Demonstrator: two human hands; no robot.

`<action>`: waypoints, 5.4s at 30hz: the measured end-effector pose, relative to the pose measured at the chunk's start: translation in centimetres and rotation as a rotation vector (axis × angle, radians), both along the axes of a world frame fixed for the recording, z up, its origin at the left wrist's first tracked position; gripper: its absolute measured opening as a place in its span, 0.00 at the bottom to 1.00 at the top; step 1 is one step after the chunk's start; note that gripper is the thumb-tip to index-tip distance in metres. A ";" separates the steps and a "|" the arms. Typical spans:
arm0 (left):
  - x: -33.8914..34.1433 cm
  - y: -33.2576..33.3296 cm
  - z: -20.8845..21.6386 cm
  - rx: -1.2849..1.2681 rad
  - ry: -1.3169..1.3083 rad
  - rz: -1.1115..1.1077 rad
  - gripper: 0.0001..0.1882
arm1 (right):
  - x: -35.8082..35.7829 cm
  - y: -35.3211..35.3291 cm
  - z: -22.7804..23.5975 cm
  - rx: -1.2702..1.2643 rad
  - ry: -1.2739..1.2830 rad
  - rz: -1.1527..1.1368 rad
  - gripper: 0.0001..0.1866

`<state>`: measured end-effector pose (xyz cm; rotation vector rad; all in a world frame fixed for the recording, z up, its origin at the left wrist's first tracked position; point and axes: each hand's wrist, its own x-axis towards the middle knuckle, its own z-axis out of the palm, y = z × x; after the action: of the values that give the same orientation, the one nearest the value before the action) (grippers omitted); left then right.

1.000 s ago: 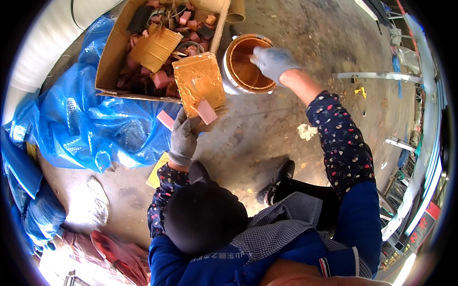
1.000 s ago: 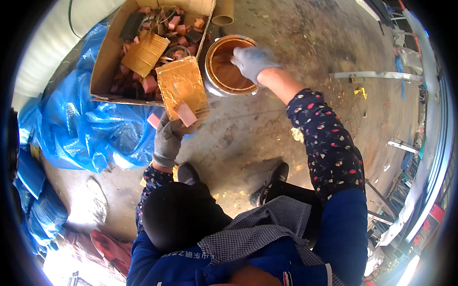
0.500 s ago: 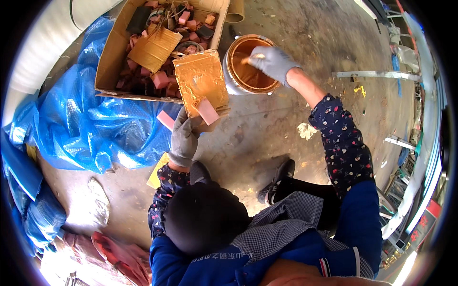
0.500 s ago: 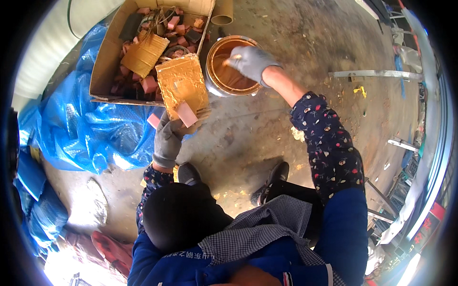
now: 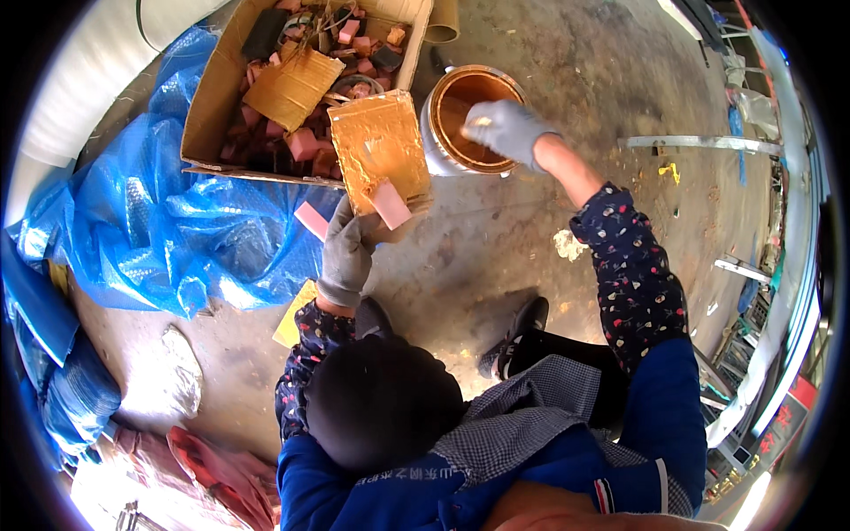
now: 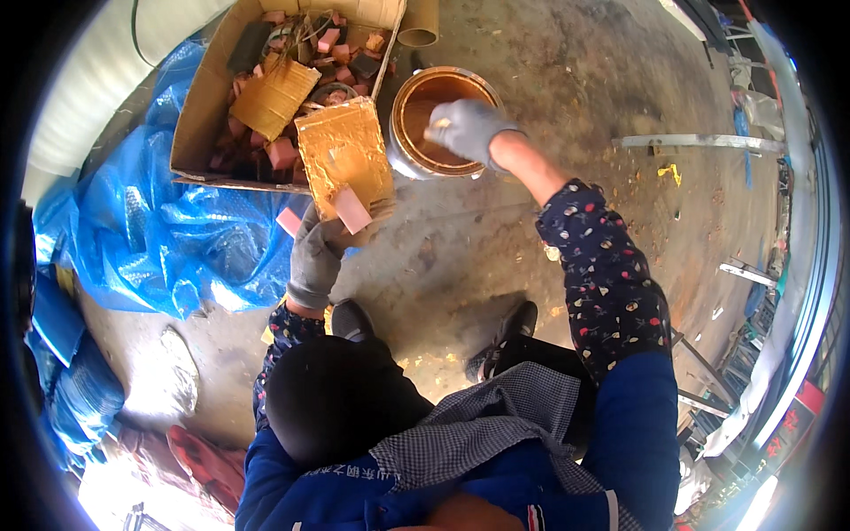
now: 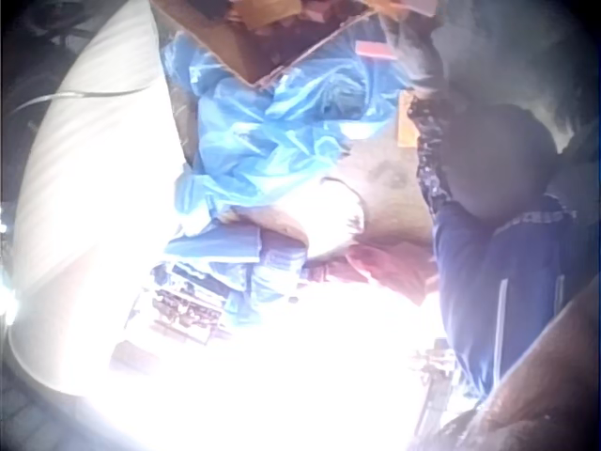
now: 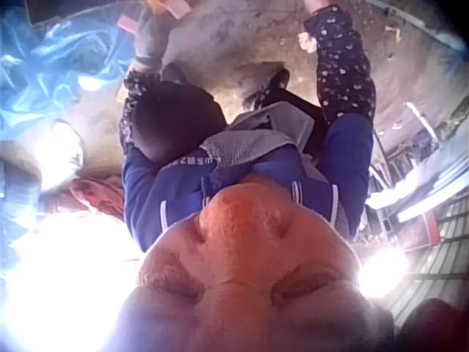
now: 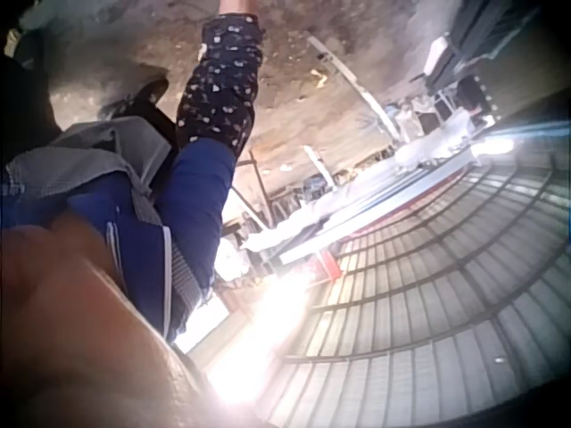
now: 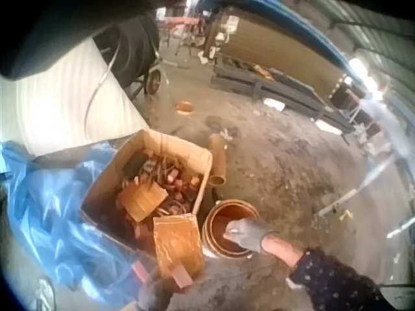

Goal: The person uses a small brush to apply gold paint to the ornate scrollwork of a metal gate. They hold a rectangular sponge in their left hand while painting with their right hand, carefully covering the decorative curves. The person later dips the brush into a bucket of gold paint to reload it.

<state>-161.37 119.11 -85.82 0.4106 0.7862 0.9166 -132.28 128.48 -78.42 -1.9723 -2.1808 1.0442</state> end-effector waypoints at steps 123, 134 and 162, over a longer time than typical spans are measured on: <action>2.3 -1.0 0.5 0.201 0.118 -0.080 0.28 | 1.8 -0.7 0.0 0.021 -0.151 -0.008 0.18; 2.1 -0.7 -0.2 0.140 -0.039 -0.062 0.29 | 9.7 -11.4 10.2 0.110 0.856 -0.808 0.15; 2.6 -0.9 0.6 0.112 -0.010 -0.192 0.30 | 5.4 -12.3 11.1 0.261 0.869 -0.602 0.19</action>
<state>-158.73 118.18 -85.18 0.5690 0.6753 0.7839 -126.87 116.21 -67.32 -1.4716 -1.1117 1.1203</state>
